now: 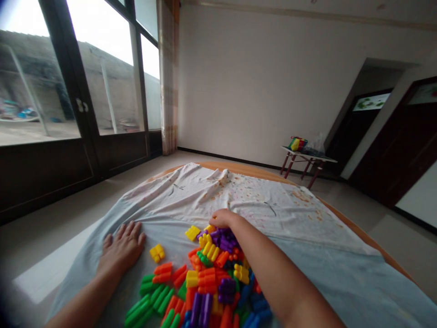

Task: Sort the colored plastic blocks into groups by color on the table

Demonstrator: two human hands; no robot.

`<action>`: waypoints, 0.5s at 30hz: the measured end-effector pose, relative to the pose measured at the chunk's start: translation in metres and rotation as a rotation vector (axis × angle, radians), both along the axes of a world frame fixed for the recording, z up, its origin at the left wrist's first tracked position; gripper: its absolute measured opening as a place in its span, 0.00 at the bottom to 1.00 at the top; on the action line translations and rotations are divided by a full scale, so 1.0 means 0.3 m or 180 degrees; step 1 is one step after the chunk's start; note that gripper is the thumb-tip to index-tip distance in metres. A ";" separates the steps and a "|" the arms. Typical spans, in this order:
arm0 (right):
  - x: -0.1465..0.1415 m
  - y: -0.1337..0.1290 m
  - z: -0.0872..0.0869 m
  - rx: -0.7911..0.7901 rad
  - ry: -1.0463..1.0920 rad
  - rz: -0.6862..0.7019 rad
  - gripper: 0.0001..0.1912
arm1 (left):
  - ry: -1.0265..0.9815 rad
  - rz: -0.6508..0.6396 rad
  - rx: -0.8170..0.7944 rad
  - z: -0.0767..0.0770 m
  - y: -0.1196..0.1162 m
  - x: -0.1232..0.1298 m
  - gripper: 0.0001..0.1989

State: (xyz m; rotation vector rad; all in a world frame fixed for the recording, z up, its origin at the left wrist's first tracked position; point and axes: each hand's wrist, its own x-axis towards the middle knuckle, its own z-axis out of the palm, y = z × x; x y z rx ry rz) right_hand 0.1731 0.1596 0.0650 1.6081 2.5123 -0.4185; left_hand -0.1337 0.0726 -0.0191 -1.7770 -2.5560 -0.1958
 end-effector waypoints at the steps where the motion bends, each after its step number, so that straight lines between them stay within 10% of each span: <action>1: 0.036 -0.026 0.025 -0.0143 -0.0031 0.0044 0.11 | -0.0012 -0.0013 0.0001 -0.001 0.001 -0.001 0.31; 8: 0.045 -0.156 0.155 0.0054 0.0396 0.0292 0.12 | -0.0048 -0.0062 0.0028 -0.008 0.001 -0.006 0.31; 15: -0.448 -0.254 -0.045 0.0698 0.0649 0.1454 0.20 | 0.0004 -0.0071 0.0056 -0.010 -0.001 -0.006 0.31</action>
